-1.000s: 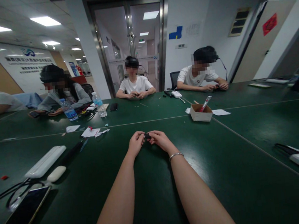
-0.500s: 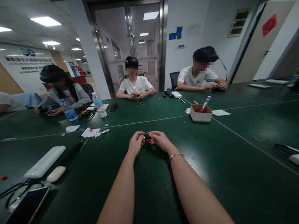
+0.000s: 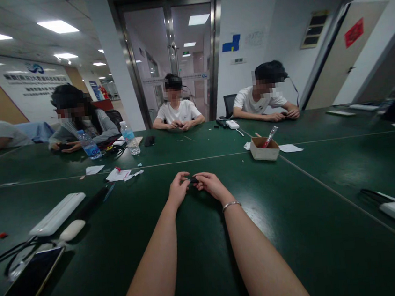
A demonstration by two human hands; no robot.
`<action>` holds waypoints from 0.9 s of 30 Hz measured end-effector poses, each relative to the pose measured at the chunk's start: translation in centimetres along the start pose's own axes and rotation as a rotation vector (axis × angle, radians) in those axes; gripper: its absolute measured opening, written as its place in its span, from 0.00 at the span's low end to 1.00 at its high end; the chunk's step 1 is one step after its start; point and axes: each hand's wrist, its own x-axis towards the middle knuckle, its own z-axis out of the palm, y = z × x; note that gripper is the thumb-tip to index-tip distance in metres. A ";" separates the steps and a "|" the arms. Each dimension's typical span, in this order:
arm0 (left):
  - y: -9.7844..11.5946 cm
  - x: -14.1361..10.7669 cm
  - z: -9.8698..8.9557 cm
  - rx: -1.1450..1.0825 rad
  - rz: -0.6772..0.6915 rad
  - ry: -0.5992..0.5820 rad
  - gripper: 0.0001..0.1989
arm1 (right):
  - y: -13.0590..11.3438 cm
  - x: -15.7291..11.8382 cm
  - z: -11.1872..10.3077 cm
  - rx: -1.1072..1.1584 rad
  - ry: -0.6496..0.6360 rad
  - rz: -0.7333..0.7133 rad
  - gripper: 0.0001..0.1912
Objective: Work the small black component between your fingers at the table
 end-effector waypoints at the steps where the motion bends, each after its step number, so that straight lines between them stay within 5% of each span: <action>1: 0.0 0.0 0.0 -0.007 -0.007 -0.005 0.14 | 0.0 0.0 0.0 0.000 -0.004 -0.002 0.11; 27: -0.1 0.2 0.0 -0.022 0.001 -0.013 0.12 | 0.0 0.0 0.0 -0.008 0.012 0.006 0.09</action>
